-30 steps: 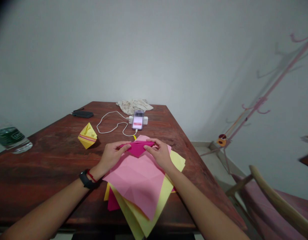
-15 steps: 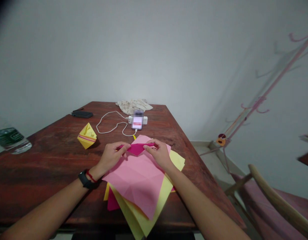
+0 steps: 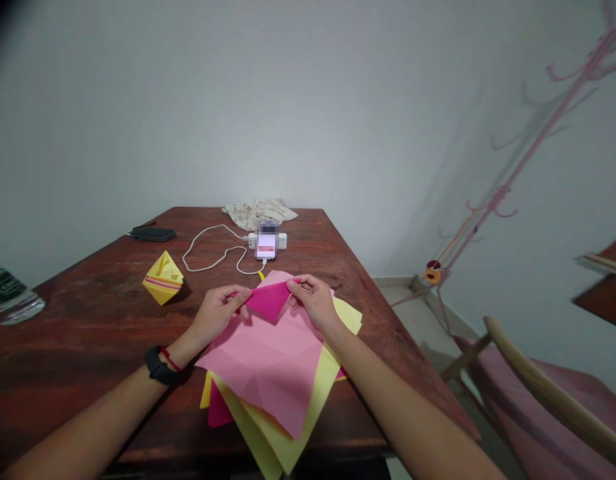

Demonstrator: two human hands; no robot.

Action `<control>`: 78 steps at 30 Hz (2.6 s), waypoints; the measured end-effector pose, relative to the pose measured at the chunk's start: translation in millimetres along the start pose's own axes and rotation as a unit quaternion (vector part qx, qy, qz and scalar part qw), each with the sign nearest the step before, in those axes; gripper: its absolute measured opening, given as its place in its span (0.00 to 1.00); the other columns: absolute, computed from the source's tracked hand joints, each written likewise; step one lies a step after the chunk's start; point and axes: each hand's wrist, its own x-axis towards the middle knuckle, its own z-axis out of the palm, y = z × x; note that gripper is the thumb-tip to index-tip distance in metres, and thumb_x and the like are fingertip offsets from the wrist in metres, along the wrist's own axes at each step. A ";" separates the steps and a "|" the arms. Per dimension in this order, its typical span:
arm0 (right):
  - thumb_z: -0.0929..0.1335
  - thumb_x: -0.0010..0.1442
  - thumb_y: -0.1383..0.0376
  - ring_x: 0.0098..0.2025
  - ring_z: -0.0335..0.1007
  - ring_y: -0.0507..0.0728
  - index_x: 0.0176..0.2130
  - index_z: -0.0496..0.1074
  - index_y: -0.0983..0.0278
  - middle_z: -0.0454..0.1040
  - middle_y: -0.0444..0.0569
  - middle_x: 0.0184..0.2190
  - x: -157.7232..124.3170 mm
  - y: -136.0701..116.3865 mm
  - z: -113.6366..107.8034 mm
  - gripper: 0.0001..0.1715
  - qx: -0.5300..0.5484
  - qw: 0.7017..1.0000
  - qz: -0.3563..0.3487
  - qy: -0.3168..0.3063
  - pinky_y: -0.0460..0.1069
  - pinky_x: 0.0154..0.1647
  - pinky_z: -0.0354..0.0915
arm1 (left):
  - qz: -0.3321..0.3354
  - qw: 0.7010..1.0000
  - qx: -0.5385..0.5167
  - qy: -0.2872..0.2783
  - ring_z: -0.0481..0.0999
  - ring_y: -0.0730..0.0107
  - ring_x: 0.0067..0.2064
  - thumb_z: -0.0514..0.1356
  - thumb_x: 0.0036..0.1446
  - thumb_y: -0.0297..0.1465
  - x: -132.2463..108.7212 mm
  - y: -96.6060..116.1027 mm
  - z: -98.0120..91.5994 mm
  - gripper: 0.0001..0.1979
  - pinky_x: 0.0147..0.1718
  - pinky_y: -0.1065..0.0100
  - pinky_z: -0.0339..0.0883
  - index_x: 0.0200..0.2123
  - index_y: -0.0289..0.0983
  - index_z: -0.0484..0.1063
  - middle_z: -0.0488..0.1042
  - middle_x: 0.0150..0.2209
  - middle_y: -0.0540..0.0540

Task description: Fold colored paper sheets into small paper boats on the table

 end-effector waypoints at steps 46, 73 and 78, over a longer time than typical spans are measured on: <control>0.75 0.56 0.64 0.61 0.66 0.63 0.59 0.68 0.53 0.69 0.54 0.60 -27.1 -13.0 16.1 0.33 -0.248 0.926 -0.244 -0.147 0.57 0.53 0.72 | 0.088 0.992 0.021 -0.089 0.77 0.58 0.53 0.62 0.58 0.30 -13.0 10.5 10.6 0.24 0.48 0.61 0.73 0.57 0.40 0.64 0.71 0.58 0.37; 0.65 0.59 0.74 0.65 0.60 0.62 0.57 0.74 0.51 0.66 0.49 0.63 -31.7 -7.2 20.4 0.31 -0.263 0.924 -0.247 -0.130 0.63 0.67 0.56 | 0.030 0.992 -0.119 -0.038 0.76 0.61 0.52 0.58 0.53 0.24 -8.0 7.6 9.3 0.22 0.49 0.61 0.72 0.53 0.39 0.69 0.75 0.51 0.41; 0.65 0.60 0.70 0.62 0.64 0.61 0.44 0.81 0.53 0.70 0.49 0.59 -20.0 -7.1 12.8 0.20 -0.219 0.953 -0.182 -0.100 0.61 0.65 0.58 | -0.081 0.962 -0.255 -0.058 0.77 0.67 0.37 0.61 0.47 0.24 -4.3 0.7 3.1 0.16 0.38 0.66 0.73 0.42 0.37 0.75 0.78 0.41 0.45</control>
